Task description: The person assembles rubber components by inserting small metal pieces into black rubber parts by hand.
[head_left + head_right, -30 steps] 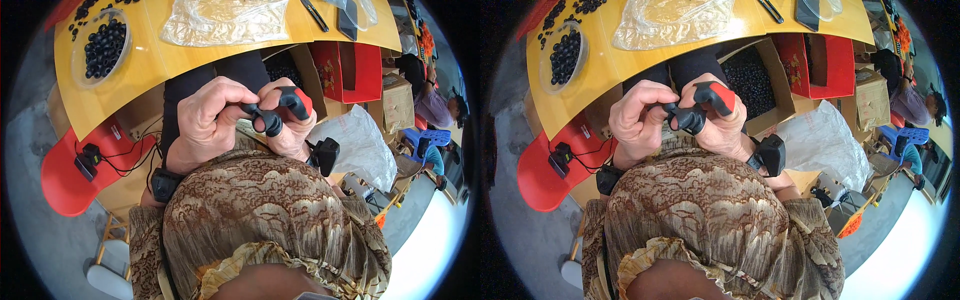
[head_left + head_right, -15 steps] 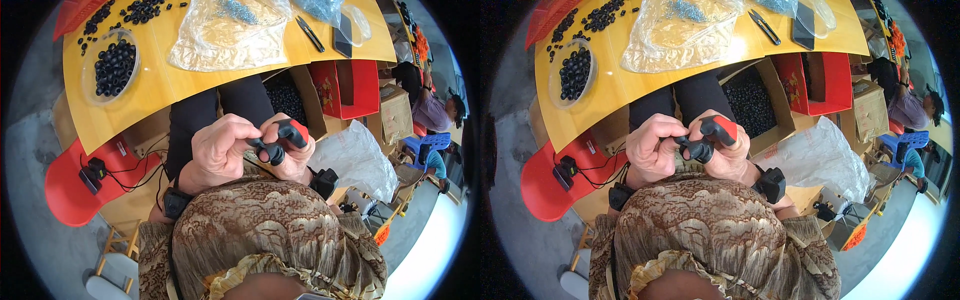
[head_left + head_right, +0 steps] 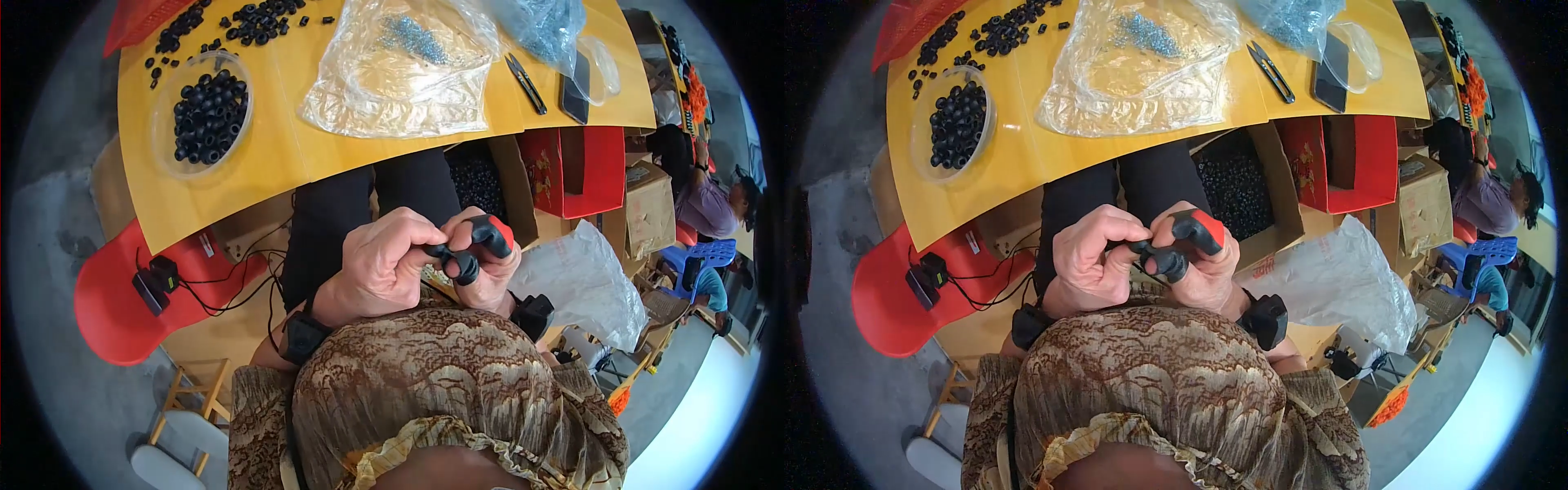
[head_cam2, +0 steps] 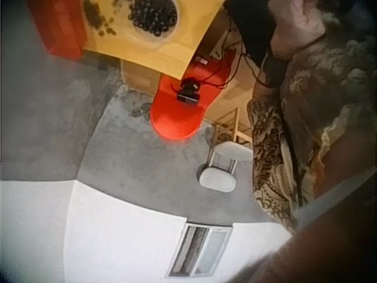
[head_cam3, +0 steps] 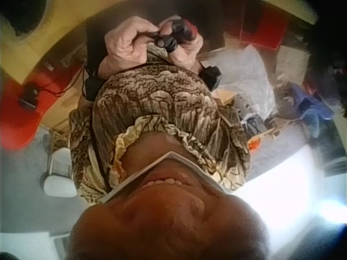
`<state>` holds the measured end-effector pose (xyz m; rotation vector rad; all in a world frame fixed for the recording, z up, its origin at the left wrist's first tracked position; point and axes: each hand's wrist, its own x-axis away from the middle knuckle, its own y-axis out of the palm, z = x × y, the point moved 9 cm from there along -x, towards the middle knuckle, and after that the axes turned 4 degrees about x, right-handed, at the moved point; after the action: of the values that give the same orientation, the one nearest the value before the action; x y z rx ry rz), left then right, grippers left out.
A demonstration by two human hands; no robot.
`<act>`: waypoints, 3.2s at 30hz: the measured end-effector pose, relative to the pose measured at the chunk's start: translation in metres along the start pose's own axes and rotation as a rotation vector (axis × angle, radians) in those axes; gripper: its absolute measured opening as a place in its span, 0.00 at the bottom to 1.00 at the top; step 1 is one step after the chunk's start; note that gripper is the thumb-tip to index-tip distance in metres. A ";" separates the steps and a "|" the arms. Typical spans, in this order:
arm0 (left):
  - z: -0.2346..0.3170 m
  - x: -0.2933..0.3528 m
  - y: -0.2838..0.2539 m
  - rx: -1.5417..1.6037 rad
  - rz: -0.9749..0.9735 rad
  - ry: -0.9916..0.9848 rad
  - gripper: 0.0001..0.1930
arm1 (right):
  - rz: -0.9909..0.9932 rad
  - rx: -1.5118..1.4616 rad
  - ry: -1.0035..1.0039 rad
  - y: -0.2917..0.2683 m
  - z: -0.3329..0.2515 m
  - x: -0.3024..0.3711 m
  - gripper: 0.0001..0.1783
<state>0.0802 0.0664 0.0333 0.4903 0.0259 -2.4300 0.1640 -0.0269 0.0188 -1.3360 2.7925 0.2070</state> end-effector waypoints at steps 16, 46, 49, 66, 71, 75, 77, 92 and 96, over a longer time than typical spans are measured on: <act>-0.011 0.003 0.004 -0.056 -0.009 0.009 0.06 | -0.161 0.178 0.197 -0.005 0.002 -0.006 0.08; -0.030 0.018 0.030 0.309 -0.158 -0.008 0.14 | -0.262 0.249 0.160 0.002 0.015 0.021 0.13; -0.032 0.014 0.032 0.730 0.107 -0.168 0.24 | -0.360 0.352 0.261 0.007 0.021 0.016 0.11; -0.065 -0.010 0.040 0.375 -0.103 -0.332 0.29 | 0.039 -0.013 0.373 -0.008 0.046 -0.004 0.07; -0.080 -0.013 0.012 0.641 0.091 -0.470 0.41 | 0.286 0.004 0.555 -0.094 0.063 0.014 0.14; -0.078 -0.004 -0.006 1.045 0.160 -0.569 0.32 | 0.267 0.604 0.575 -0.163 0.082 0.037 0.16; -0.075 0.000 -0.013 1.141 0.193 -0.608 0.29 | 0.233 0.972 0.424 -0.152 0.063 0.021 0.17; 0.011 -0.016 -0.143 0.063 0.548 -0.089 0.09 | 0.081 1.055 -0.222 -0.023 -0.026 -0.138 0.09; 0.044 -0.030 -0.189 -0.612 0.594 -0.070 0.05 | 0.013 1.362 -0.282 -0.010 -0.013 -0.155 0.11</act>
<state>-0.0279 0.2267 0.0649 0.1032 0.5037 -1.7327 0.2692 0.0852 0.0454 -0.7687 1.8524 -1.1565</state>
